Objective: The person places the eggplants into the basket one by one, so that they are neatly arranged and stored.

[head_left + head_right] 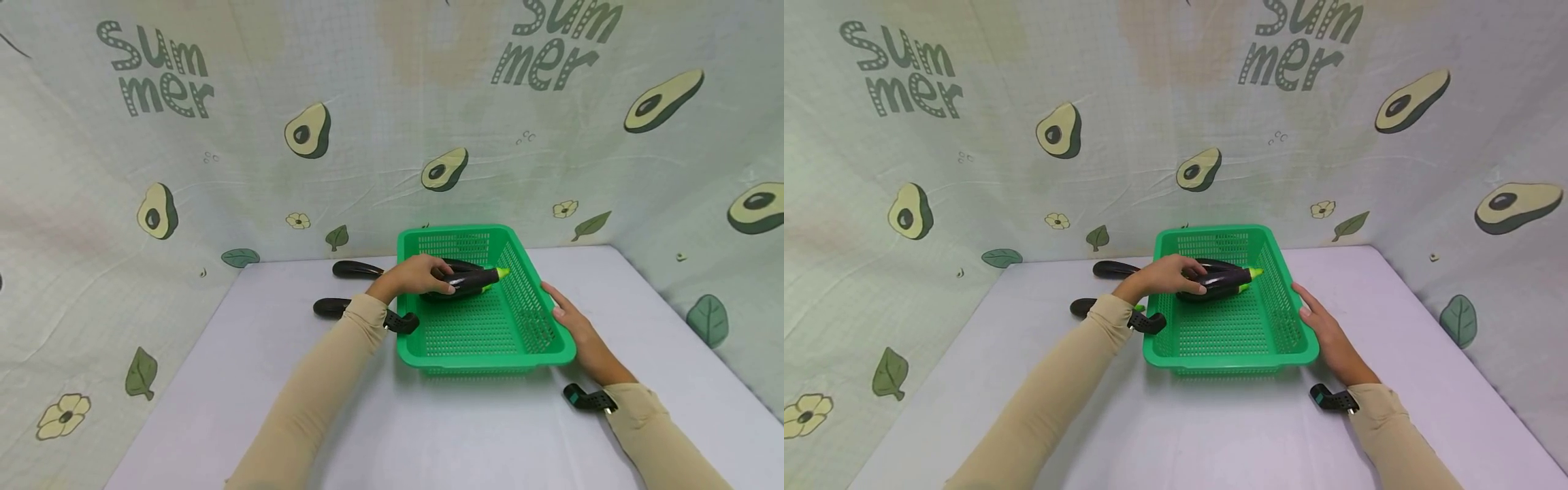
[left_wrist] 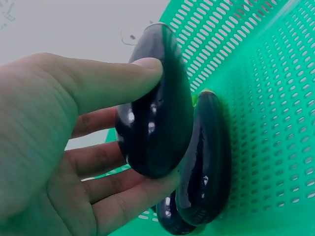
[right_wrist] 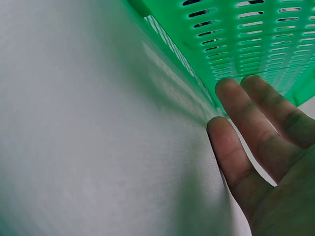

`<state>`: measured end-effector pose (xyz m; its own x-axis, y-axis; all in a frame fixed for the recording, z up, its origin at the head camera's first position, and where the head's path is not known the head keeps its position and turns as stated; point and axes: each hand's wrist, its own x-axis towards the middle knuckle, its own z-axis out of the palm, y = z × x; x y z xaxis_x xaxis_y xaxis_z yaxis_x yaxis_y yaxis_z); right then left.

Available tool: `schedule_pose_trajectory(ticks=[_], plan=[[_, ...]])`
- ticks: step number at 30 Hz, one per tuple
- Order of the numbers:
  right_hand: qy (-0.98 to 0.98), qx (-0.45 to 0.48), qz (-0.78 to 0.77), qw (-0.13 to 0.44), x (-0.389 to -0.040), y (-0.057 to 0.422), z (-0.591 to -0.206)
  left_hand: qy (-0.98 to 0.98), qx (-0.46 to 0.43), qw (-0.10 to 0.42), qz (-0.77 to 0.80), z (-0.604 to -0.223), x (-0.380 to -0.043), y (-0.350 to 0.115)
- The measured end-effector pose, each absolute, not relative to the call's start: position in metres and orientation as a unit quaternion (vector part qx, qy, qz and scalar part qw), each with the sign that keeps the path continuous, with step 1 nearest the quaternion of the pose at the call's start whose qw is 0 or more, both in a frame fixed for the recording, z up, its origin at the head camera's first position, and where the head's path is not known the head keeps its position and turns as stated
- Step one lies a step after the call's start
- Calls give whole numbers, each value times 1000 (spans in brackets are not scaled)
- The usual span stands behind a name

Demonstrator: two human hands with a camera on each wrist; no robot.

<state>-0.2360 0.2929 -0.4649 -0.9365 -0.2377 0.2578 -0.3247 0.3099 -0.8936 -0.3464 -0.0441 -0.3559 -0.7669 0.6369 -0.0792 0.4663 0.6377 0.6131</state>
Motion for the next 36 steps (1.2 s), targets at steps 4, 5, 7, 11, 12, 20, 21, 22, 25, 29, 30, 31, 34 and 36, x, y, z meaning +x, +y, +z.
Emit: schedule_pose_trajectory(ticks=[4, 5, 7, 11, 12, 20, 21, 22, 25, 29, 30, 31, 34, 36], plan=[[-806, 175, 564, 40, -236, 292, -465, 897, 313, 141, 278, -357, -346, -42], [-806, 173, 565, 39, -235, 292, -465, 899, 312, 139, 276, -357, -346, -42], [-806, 170, 565, 37, -235, 292, -464, 903, 308, 137, 266, -358, -347, -40], [-808, 169, 563, 35, -234, 291, -462, 911, 300, 143, 244, -358, -347, -36], [-808, 170, 562, 35, -234, 291, -462, 912, 300, 146, 239, -359, -347, -35], [-808, 172, 563, 34, -235, 293, -465, 918, 296, 159, 211, -360, -344, -30], [-808, 174, 562, 35, -236, 293, -465, 920, 295, 158, 205, -361, -344, -30], [-808, 175, 561, 36, -236, 293, -465, 922, 296, 157, 197, -361, -343, -30], [-807, 176, 563, 38, -236, 293, -465, 927, 297, 152, 170, -362, -343, -28], [-805, 174, 566, 36, -235, 293, -464, 931, 294, 154, 153, -363, -343, -27], [-805, 173, 566, 36, -235, 293, -464, 931, 293, 156, 151, -363, -343, -27], [-805, 173, 566, 36, -235, 293, -464, 931, 292, 157, 150, -363, -343, -27], [-805, 178, 564, 38, -236, 294, -465, 932, 290, 161, 147, -364, -343, -26], [-805, 180, 564, 39, -237, 294, -466, 933, 288, 162, 145, -364, -342, -26]])
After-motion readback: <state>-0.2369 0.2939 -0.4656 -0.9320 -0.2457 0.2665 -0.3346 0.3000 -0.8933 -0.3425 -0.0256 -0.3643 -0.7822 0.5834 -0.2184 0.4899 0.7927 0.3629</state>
